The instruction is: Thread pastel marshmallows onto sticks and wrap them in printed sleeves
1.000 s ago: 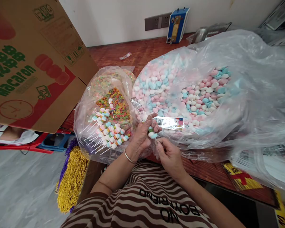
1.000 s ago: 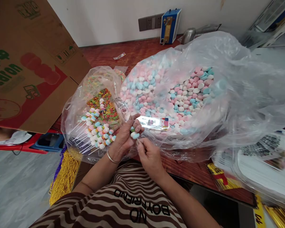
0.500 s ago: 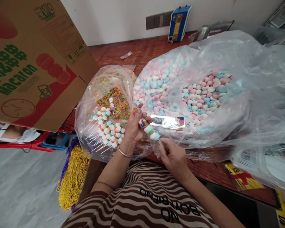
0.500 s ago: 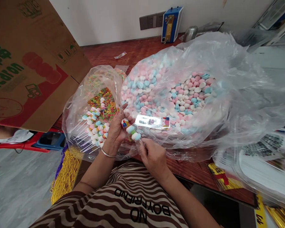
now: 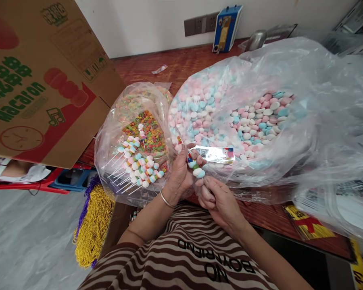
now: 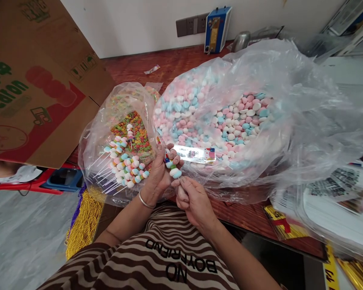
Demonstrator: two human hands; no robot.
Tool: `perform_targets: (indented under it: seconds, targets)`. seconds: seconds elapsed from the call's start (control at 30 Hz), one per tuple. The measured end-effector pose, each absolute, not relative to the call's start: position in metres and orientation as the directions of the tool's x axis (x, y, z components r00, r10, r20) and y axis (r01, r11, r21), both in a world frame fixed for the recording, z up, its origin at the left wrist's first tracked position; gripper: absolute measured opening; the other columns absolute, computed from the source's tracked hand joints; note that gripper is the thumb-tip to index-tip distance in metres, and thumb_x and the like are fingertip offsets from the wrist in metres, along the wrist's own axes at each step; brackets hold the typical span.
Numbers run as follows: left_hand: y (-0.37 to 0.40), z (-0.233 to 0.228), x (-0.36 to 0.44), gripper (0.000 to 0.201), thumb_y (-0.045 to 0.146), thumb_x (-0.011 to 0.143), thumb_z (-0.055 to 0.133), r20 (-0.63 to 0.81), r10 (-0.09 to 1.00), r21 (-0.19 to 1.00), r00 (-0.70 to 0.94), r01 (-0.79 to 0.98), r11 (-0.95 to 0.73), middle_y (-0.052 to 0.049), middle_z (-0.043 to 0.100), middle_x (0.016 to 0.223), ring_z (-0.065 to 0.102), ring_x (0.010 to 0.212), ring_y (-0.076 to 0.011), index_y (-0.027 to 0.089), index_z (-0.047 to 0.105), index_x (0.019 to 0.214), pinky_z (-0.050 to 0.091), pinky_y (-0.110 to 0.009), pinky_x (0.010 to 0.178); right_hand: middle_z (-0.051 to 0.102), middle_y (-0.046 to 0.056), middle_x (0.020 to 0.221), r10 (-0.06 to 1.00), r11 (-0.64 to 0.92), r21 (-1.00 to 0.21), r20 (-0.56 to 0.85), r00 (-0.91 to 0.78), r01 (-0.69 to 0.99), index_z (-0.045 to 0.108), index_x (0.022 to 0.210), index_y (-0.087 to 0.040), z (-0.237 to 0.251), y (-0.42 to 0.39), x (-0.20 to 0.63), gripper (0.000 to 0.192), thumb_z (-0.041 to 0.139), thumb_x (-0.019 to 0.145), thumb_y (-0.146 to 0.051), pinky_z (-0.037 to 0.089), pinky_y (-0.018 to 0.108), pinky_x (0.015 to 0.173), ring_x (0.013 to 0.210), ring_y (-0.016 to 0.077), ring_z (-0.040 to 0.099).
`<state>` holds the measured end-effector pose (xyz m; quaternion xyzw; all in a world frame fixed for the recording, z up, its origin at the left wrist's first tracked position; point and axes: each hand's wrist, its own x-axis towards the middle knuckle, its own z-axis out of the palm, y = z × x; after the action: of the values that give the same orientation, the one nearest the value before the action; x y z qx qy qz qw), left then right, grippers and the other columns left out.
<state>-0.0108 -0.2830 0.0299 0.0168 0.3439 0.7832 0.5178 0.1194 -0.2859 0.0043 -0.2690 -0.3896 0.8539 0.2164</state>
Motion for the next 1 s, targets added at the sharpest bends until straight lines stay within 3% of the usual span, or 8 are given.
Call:
perform_targets:
  seconds: [0.07,0.17,0.27,0.4,0.53,0.67,0.8,1.0]
  targets:
    - [-0.283,0.031,-0.011,0.030,0.046,0.088,0.072,-0.369,0.823,0.518,-0.432,-0.831,-0.203,0.005,0.051,0.065,0.055,0.057,-0.0079,0.019,0.061,0.085,0.054,-0.022,0.066,0.027,-0.011,0.053,0.612,-0.538,-0.829,-0.260,-0.747,-0.152,0.062,0.087,-0.020,0.003,-0.283,0.121,0.033,0.056,0.096,-0.051,0.020,0.023,0.043,0.042,0.0071,0.018]
    - [-0.282,0.034,-0.010,0.037,0.048,0.086,0.075,-0.418,0.778,0.557,-0.470,-0.809,-0.189,0.003,0.057,0.067,0.060,0.061,-0.0104,0.017,0.057,0.077,0.056,-0.025,0.067,0.048,-0.004,0.059,0.796,0.028,-1.000,0.016,-0.605,0.010,0.066,0.090,-0.020,-0.004,-0.277,0.127,0.029,0.053,0.099,-0.044,0.031,0.026,0.051,0.050,0.0114,0.040]
    - [-0.283,0.036,-0.010,0.041,0.052,0.084,0.075,-0.434,0.755,0.620,-0.492,-0.771,-0.147,0.000,0.062,0.070,0.064,0.063,-0.0120,0.016,0.057,0.077,0.056,-0.026,0.066,0.059,0.002,0.063,0.725,0.635,-0.707,0.405,-0.557,0.311,0.071,0.100,-0.016,-0.014,-0.270,0.133,0.023,0.054,0.099,-0.031,0.032,0.031,0.057,0.056,0.0147,0.049]
    - [-0.286,0.037,-0.013,0.046,0.058,0.084,0.073,-0.445,0.755,0.668,-0.482,-0.740,-0.079,-0.001,0.064,0.069,0.067,0.066,-0.0150,0.015,0.059,0.077,0.057,-0.027,0.065,0.059,0.002,0.059,0.583,0.812,-0.374,0.560,-0.589,0.449,0.071,0.106,-0.014,-0.021,-0.266,0.136,0.021,0.053,0.101,-0.023,0.030,0.033,0.057,0.052,0.0147,0.048]
    - [-0.287,0.036,-0.013,0.049,0.061,0.084,0.070,-0.414,0.786,0.670,-0.460,-0.738,-0.079,-0.002,0.064,0.069,0.068,0.068,-0.0150,0.015,0.060,0.075,0.057,-0.028,0.068,0.062,0.003,0.062,0.696,0.687,-0.636,0.438,-0.569,0.351,0.070,0.096,-0.016,-0.016,-0.269,0.135,0.022,0.055,0.100,-0.031,0.032,0.031,0.055,0.053,0.0143,0.050]
    - [-0.286,0.037,-0.009,0.047,0.061,0.084,0.071,-0.340,0.836,0.636,-0.430,-0.760,-0.132,-0.001,0.062,0.068,0.067,0.070,-0.0144,0.016,0.059,0.074,0.056,-0.027,0.069,0.054,-0.004,0.053,0.747,-0.073,-0.997,-0.068,-0.662,0.020,0.064,0.087,-0.019,-0.006,-0.272,0.134,0.030,0.056,0.099,-0.046,0.028,0.024,0.042,0.041,0.0095,0.040]
    - [-0.289,0.034,0.004,0.044,0.060,0.083,0.073,-0.305,0.862,0.612,-0.404,-0.777,-0.147,0.000,0.060,0.068,0.066,0.070,-0.0149,0.018,0.060,0.078,0.053,-0.024,0.061,0.038,-0.013,0.040,0.500,-0.690,-0.705,-0.303,-0.812,-0.162,0.064,0.086,-0.018,0.002,-0.274,0.129,0.033,0.068,0.089,-0.051,0.014,0.020,0.035,0.029,0.0033,0.015]
    - [-0.293,0.027,-0.001,0.053,0.060,0.071,0.083,-0.289,0.914,0.628,-0.285,-0.777,-0.044,-0.010,0.074,0.095,0.072,0.096,-0.0238,0.018,0.068,0.099,0.055,-0.026,0.068,0.033,-0.015,0.044,0.532,-0.746,-0.617,-0.325,-0.782,-0.251,0.067,0.086,-0.015,0.003,-0.273,0.125,0.034,0.077,0.084,-0.048,0.019,0.019,0.039,0.032,0.0007,0.017]
